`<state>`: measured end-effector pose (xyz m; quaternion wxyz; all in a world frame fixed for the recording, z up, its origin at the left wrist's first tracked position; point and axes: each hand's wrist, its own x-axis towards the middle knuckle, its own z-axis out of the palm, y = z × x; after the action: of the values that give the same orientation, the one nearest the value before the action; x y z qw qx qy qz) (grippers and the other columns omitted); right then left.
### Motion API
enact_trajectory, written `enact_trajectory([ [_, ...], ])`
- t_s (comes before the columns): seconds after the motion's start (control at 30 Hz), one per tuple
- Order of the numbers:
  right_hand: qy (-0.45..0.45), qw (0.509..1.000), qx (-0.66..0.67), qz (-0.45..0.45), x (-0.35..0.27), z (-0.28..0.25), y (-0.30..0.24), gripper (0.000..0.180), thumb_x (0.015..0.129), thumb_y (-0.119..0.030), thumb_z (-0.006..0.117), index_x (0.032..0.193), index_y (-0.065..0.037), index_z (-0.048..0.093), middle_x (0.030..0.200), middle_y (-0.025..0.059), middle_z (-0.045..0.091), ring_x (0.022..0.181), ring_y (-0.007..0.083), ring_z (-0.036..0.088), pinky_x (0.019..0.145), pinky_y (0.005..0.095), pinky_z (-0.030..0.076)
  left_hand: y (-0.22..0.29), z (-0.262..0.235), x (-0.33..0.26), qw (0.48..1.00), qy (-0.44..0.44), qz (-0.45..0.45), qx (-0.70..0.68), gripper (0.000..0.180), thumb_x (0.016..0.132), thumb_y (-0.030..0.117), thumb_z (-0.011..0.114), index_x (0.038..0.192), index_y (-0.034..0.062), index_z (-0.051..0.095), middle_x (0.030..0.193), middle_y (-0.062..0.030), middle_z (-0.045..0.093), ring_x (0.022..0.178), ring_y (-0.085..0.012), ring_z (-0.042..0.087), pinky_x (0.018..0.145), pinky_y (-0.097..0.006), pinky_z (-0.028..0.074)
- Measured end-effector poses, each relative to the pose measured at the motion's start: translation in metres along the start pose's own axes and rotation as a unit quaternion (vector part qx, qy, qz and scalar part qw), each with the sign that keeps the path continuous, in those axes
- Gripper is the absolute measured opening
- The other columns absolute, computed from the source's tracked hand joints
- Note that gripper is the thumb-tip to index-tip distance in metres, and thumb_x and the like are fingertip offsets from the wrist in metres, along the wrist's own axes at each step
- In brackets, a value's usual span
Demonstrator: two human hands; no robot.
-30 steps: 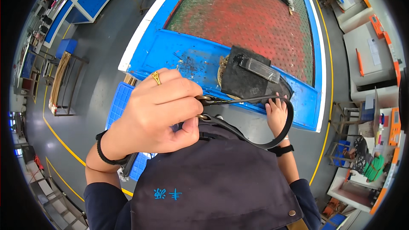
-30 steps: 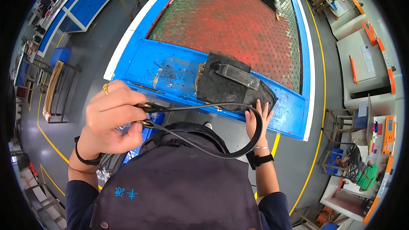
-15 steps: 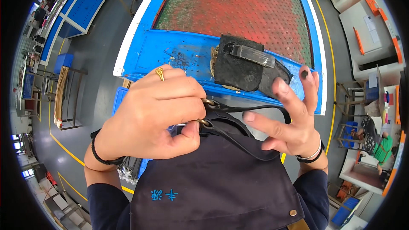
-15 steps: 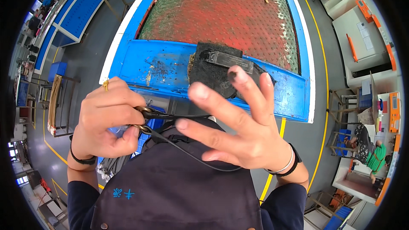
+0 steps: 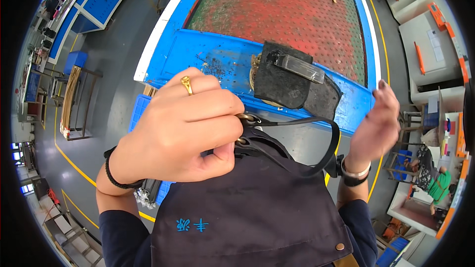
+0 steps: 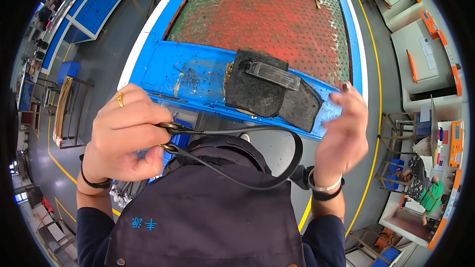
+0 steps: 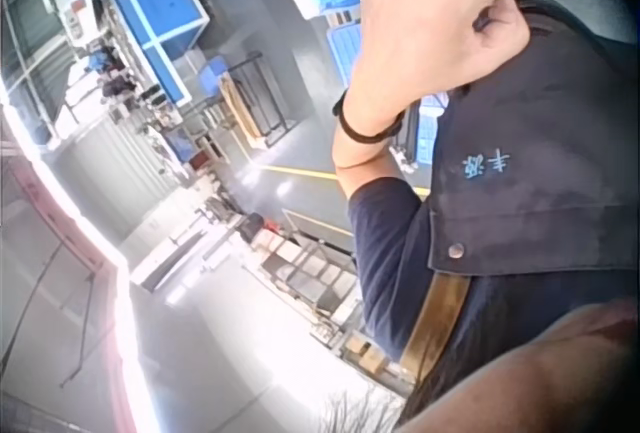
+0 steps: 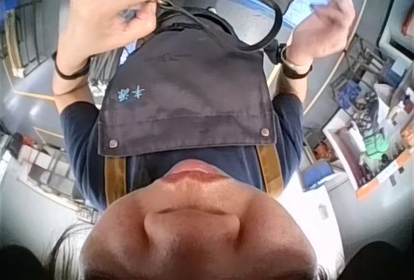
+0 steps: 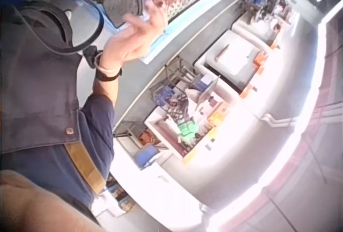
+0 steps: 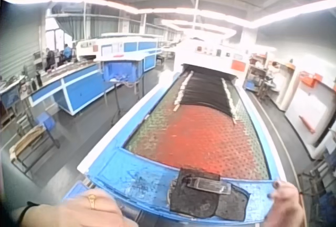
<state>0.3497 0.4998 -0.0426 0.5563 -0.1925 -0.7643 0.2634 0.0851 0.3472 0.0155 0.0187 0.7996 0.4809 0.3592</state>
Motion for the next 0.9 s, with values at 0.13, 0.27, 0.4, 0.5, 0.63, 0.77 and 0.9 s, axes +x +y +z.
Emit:
enact_trajectory([
  [0.13,-0.073,0.961,-0.227,0.138,-0.049,-0.010,0.098,0.029,0.091,-0.024,0.046,0.097,-0.002,0.064,0.122,0.0151,0.052,0.123,0.0354,0.039,0.102,0.0484,0.029,-0.001,-0.002,-0.005,0.998,0.009,0.032,0.049,0.019,0.045,0.006,0.060,0.064,0.0052,0.057,0.075,-0.0058,0.059,0.061,-0.0220,0.050,0.057,-0.033,0.040],
  [0.27,-0.272,0.808,-0.513,0.097,-0.128,-0.023,0.152,0.029,0.091,-0.025,0.048,0.099,-0.003,0.065,0.134,0.0149,0.043,0.126,0.0361,0.033,0.105,0.0454,0.025,0.001,-0.005,-0.003,0.996,0.010,0.053,0.068,0.020,0.045,0.006,0.060,0.064,0.0055,0.057,0.077,-0.0053,0.059,0.062,-0.0214,0.051,0.058,-0.034,0.041],
  [0.4,-0.270,0.849,-0.424,0.164,-0.101,-0.030,0.122,0.028,0.090,-0.026,0.050,0.091,-0.003,0.067,0.123,0.0137,0.053,0.125,0.0353,0.037,0.105,0.0449,0.025,0.001,-0.004,-0.002,0.996,0.006,0.056,0.067,0.020,0.044,0.006,0.061,0.064,0.0055,0.057,0.076,-0.0054,0.059,0.062,-0.0213,0.051,0.058,-0.035,0.041],
  [0.5,-0.163,0.960,-0.151,0.173,-0.042,-0.013,0.061,0.033,0.091,-0.030,0.048,0.091,-0.003,0.066,0.104,0.0119,0.063,0.114,0.0348,0.049,0.103,0.0486,0.028,0.002,0.001,0.001,0.996,-0.007,0.054,0.064,0.020,0.044,0.005,0.060,0.063,0.0055,0.057,0.076,-0.0055,0.058,0.062,-0.0214,0.051,0.058,-0.035,0.041],
  [0.63,-0.298,0.949,-0.093,-0.042,0.001,0.006,-0.022,0.044,0.093,-0.042,0.040,0.107,-0.007,0.064,0.103,0.0097,0.062,0.104,0.0308,0.056,0.103,0.0500,0.028,0.002,0.003,0.006,0.998,-0.025,0.050,0.041,0.020,0.043,0.004,0.059,0.062,0.0056,0.056,0.075,-0.0055,0.058,0.061,-0.0215,0.051,0.059,-0.035,0.041],
  [0.77,-0.347,0.920,-0.094,-0.155,0.009,0.020,-0.042,0.047,0.087,-0.047,0.044,0.112,-0.013,0.064,0.098,0.0044,0.059,0.102,0.0252,0.054,0.104,0.0511,0.025,0.006,0.002,0.010,0.998,-0.028,0.048,0.033,0.019,0.043,0.003,0.058,0.062,0.0057,0.056,0.074,-0.0047,0.058,0.060,-0.0207,0.050,0.060,-0.035,0.041],
  [0.9,-0.355,0.911,-0.101,-0.182,0.011,0.026,-0.046,0.047,0.083,-0.047,0.049,0.113,-0.015,0.064,0.095,0.0029,0.057,0.101,0.0235,0.054,0.105,0.0510,0.026,0.007,0.002,0.009,0.998,-0.014,0.049,0.026,0.019,0.043,0.003,0.058,0.062,0.0060,0.056,0.073,-0.0039,0.058,0.058,-0.0200,0.050,0.061,-0.035,0.040],
])
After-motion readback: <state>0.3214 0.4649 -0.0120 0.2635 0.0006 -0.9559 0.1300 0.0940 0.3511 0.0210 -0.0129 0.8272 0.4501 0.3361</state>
